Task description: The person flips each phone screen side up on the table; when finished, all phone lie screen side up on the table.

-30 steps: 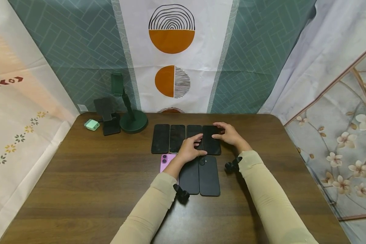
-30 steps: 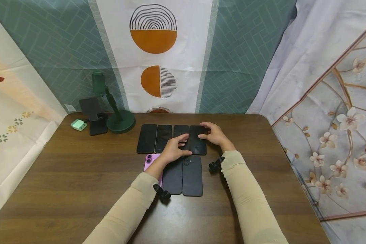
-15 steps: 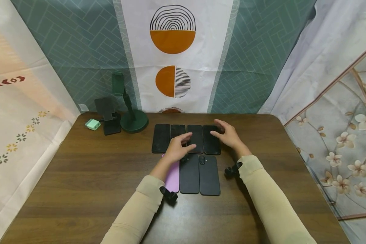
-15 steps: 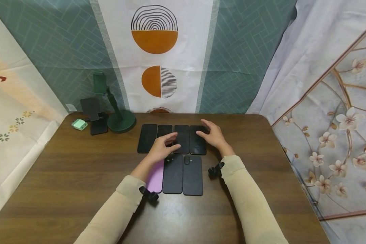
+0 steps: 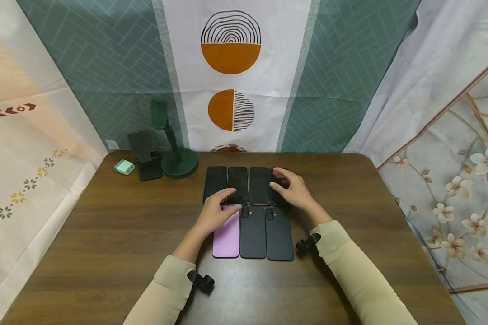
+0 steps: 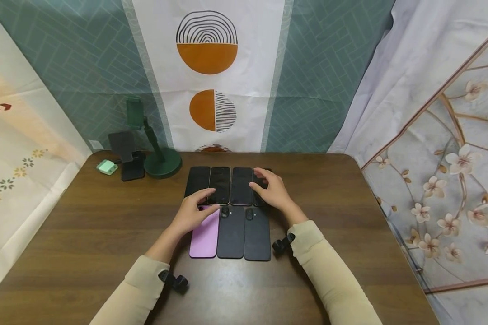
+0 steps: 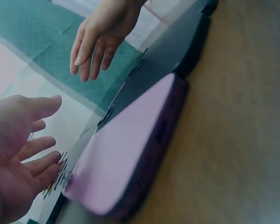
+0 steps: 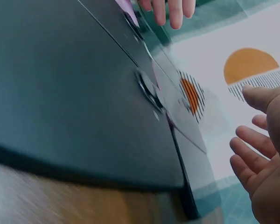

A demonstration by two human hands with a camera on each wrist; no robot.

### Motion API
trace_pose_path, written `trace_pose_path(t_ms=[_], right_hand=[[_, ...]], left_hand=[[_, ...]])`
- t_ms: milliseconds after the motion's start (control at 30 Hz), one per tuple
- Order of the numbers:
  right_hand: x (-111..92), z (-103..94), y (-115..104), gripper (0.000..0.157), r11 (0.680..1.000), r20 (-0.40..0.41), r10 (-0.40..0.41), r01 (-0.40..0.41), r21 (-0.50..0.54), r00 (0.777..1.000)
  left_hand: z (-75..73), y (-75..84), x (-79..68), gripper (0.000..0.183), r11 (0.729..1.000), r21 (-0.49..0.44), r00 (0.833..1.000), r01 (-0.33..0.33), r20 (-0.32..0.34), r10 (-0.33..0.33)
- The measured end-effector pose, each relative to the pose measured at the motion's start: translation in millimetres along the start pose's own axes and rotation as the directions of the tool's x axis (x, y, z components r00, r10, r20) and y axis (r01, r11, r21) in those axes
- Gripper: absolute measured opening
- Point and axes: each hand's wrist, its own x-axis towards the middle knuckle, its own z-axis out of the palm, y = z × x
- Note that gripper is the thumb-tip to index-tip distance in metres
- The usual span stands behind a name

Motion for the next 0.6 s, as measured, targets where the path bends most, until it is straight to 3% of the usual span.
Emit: trace_pose_path(t_ms=[333, 500, 600], right_hand=[[-13, 27.0, -19, 0.050, 0.999, 0.048, -0.049, 0.049, 0.003, 0.998], [-18, 40.5, -28, 0.049, 0.997, 0.077, -0.081, 0.082, 0.002, 0.994], [-20, 49.2, -32, 0.047, 0.995, 0.101, -0.102, 0.102, 0.005, 0.990]], left_hand=[[-15.7, -6.0, -40.4, 0.050, 0.995, 0.101, 0.999, 0.017, -0.037, -0.013], [-18.8, -8.2, -55.8, 0.056, 0.993, 0.096, 0.998, 0.063, -0.001, -0.063], [-17.9, -9.3, -61.5, 0.060, 0.994, 0.093, 0.998, 0.057, 0.026, -0.060]])
